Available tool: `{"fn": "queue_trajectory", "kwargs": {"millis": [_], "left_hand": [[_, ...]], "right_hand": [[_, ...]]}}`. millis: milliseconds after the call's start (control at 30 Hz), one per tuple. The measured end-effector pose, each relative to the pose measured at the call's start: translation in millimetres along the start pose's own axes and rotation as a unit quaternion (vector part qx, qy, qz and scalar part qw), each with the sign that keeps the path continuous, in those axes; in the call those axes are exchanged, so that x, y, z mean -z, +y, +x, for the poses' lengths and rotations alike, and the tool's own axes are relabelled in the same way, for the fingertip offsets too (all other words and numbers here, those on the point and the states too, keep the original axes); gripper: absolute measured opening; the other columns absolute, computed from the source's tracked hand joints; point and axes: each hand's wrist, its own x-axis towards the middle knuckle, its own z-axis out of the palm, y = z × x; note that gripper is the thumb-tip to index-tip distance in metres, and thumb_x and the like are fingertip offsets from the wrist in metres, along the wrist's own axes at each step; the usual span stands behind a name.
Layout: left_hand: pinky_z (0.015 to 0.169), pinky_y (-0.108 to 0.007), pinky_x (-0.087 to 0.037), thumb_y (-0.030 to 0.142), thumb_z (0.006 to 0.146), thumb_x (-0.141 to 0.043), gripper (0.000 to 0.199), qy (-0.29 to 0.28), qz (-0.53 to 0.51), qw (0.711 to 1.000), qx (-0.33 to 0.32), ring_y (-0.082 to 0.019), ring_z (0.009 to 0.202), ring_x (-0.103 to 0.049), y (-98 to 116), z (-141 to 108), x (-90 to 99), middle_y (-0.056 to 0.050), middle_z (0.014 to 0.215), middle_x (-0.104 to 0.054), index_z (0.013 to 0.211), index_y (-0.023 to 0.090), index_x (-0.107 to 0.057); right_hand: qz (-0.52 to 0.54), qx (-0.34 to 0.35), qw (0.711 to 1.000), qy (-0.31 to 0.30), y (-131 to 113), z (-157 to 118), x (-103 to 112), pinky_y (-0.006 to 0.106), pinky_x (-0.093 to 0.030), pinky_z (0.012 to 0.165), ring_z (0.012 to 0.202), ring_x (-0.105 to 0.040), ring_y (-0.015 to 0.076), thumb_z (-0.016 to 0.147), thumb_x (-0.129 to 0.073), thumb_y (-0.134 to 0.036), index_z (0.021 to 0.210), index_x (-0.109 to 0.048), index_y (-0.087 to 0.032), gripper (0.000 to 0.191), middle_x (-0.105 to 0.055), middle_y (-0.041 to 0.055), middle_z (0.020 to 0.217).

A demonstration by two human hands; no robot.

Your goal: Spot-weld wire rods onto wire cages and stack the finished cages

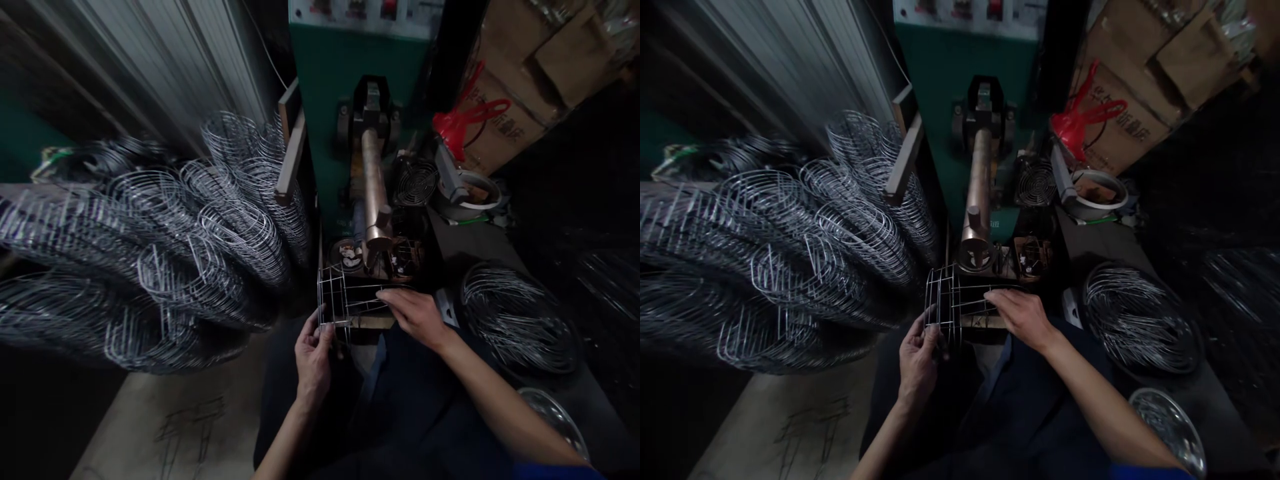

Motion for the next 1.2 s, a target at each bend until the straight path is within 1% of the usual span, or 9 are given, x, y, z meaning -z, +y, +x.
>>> {"fn": "queue_trajectory", "kwargs": {"millis": [200, 400, 533, 700, 800, 967, 1033, 1133, 1200], "left_hand": [[0.039, -0.018, -0.040, 0.044, 0.078, -0.078, 0.071, -0.009, 0.000, 1.000, -0.024, -0.007, 0.039, -0.048, -1.2, 16.3, 1.4, 0.008, 0.058, -0.055, 0.138, 0.015, -0.053], [0.038, -0.019, -0.042, 0.046, 0.078, -0.078, 0.072, -0.008, -0.004, 0.999, -0.038, -0.007, 0.040, -0.047, 1.4, 29.1, 3.7, 0.009, 0.056, -0.052, 0.137, 0.013, -0.053], [0.037, -0.017, -0.039, 0.045, 0.078, -0.077, 0.072, -0.009, -0.006, 0.999, -0.050, -0.007, 0.038, -0.046, 2.7, 35.2, 4.7, 0.009, 0.055, -0.052, 0.137, 0.013, -0.053], [0.036, -0.019, -0.039, 0.048, 0.074, -0.079, 0.077, 0.002, -0.014, 0.999, -0.040, -0.008, 0.038, -0.046, 3.6, 41.9, 2.9, 0.008, 0.055, -0.053, 0.137, 0.013, -0.053], [0.036, -0.018, -0.039, 0.049, 0.073, -0.080, 0.076, 0.005, -0.019, 0.999, -0.042, -0.008, 0.039, -0.045, 3.3, 45.8, 2.2, 0.007, 0.055, -0.054, 0.135, 0.013, -0.055], [0.036, -0.019, -0.040, 0.049, 0.075, -0.078, 0.072, -0.001, -0.006, 0.998, -0.059, -0.008, 0.040, -0.045, 2.3, 48.0, 3.2, 0.007, 0.055, -0.054, 0.132, 0.012, -0.056], [0.036, -0.018, -0.039, 0.049, 0.075, -0.078, 0.071, 0.003, -0.006, 0.999, -0.053, -0.008, 0.041, -0.046, 2.5, 46.7, 3.9, 0.007, 0.057, -0.053, 0.132, 0.013, -0.057], [0.036, -0.018, -0.039, 0.049, 0.075, -0.079, 0.070, 0.003, -0.004, 0.999, -0.046, -0.008, 0.042, -0.047, 4.1, 44.1, 4.2, 0.007, 0.059, -0.054, 0.132, 0.015, -0.057], [0.036, -0.018, -0.039, 0.048, 0.075, -0.079, 0.069, -0.002, -0.005, 0.999, -0.047, -0.008, 0.042, -0.048, 5.9, 43.6, 3.5, 0.007, 0.059, -0.054, 0.132, 0.015, -0.056]], "right_hand": [[-0.008, 0.032, 0.999, 0.012, 11.2, 13.8, -6.4, 0.027, -0.058, 0.091, 0.102, -0.071, 0.0157, 0.096, -0.049, -0.008, 0.128, -0.064, -0.024, 0.039, -0.074, 0.0052, 0.112], [-0.033, 0.086, 0.995, 0.041, 16.4, 26.1, -11.9, 0.029, -0.059, 0.092, 0.103, -0.071, 0.0169, 0.095, -0.051, -0.005, 0.132, -0.061, -0.021, 0.042, -0.074, 0.0070, 0.114], [-0.036, 0.084, 0.995, 0.030, 16.7, 33.1, -12.1, 0.029, -0.059, 0.091, 0.102, -0.072, 0.0171, 0.094, -0.050, -0.004, 0.132, -0.061, -0.023, 0.044, -0.074, 0.0059, 0.114], [-0.048, 0.076, 0.996, 0.012, 19.1, 40.2, -12.0, 0.027, -0.060, 0.089, 0.101, -0.071, 0.0167, 0.091, -0.048, -0.001, 0.130, -0.062, -0.023, 0.047, -0.074, 0.0051, 0.113], [-0.056, 0.073, 0.996, 0.009, 21.7, 42.6, -14.5, 0.026, -0.060, 0.085, 0.099, -0.072, 0.0170, 0.091, -0.048, 0.000, 0.127, -0.063, -0.021, 0.045, -0.074, 0.0058, 0.110], [-0.062, 0.071, 0.995, 0.016, 22.6, 41.2, -18.7, 0.026, -0.058, 0.088, 0.102, -0.071, 0.0166, 0.094, -0.049, -0.004, 0.127, -0.063, -0.023, 0.040, -0.074, 0.0058, 0.114], [-0.066, 0.050, 0.996, 0.030, 21.8, 38.5, -17.5, 0.026, -0.058, 0.086, 0.097, -0.072, 0.0166, 0.096, -0.053, -0.010, 0.124, -0.066, -0.024, 0.033, -0.074, 0.0056, 0.110], [-0.084, -0.036, 0.993, 0.078, 23.0, 33.7, -12.3, 0.027, -0.058, 0.083, 0.093, -0.071, 0.0184, 0.096, -0.060, -0.023, 0.112, -0.071, -0.024, 0.019, -0.072, 0.0075, 0.110], [-0.059, -0.076, 0.991, 0.092, 26.1, 31.4, -8.7, 0.028, -0.057, 0.084, 0.096, -0.070, 0.0194, 0.097, -0.059, -0.027, 0.105, -0.072, -0.023, 0.016, -0.070, 0.0085, 0.111]]}}
